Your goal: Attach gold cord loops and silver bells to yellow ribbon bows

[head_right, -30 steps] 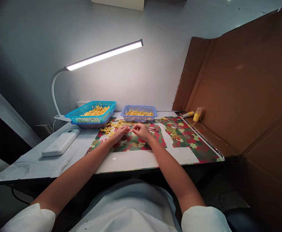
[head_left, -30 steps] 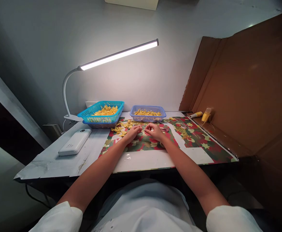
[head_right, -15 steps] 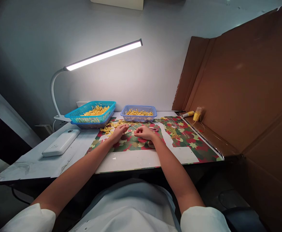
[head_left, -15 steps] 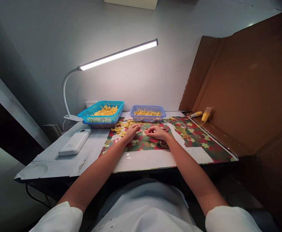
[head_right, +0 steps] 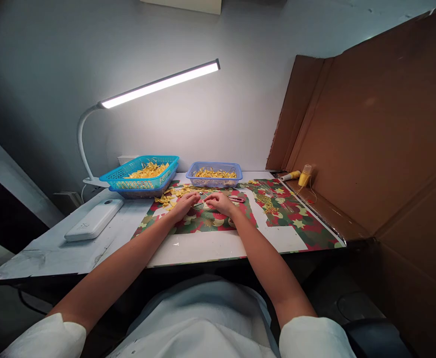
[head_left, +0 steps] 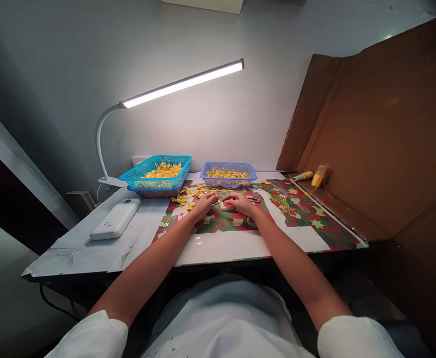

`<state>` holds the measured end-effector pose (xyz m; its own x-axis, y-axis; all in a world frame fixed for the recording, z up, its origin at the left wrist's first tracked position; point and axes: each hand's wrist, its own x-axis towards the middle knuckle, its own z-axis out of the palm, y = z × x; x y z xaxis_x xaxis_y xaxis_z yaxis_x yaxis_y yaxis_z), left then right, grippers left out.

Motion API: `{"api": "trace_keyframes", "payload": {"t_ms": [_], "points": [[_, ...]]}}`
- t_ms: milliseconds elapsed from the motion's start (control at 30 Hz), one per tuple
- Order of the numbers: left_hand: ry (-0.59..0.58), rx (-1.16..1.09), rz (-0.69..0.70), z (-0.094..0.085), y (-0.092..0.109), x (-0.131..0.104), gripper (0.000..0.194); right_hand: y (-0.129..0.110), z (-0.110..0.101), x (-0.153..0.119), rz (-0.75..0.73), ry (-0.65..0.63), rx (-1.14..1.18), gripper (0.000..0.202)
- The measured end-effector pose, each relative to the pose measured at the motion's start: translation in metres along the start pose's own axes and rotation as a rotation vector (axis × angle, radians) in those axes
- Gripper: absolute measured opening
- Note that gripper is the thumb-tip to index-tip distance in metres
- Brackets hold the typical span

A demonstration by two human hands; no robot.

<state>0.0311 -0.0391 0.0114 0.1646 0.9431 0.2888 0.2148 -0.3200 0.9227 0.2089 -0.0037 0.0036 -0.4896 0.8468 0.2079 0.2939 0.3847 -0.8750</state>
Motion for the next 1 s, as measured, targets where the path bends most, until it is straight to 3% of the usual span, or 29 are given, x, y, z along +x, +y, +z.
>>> {"api": "trace_keyframes", "payload": {"t_ms": [133,367,567,867,1000], "points": [[-0.014,0.025,0.029,-0.001,-0.001,0.000,0.018,-0.008,0.011,0.000,-0.004,-0.070,0.086,0.016],[-0.021,0.097,0.043,-0.001,-0.005,0.002,0.022,-0.011,0.015,0.000,-0.035,-0.035,0.160,0.021],[0.062,0.170,0.041,-0.001,-0.009,0.006,0.023,-0.010,0.014,-0.001,0.033,-0.002,0.178,0.022],[0.174,0.227,0.009,-0.009,-0.017,0.013,0.027,0.002,0.008,0.004,0.019,0.097,0.161,0.022],[0.182,0.248,0.015,-0.011,-0.021,0.015,0.028,0.002,0.005,0.003,-0.049,0.149,0.004,0.027]]}}
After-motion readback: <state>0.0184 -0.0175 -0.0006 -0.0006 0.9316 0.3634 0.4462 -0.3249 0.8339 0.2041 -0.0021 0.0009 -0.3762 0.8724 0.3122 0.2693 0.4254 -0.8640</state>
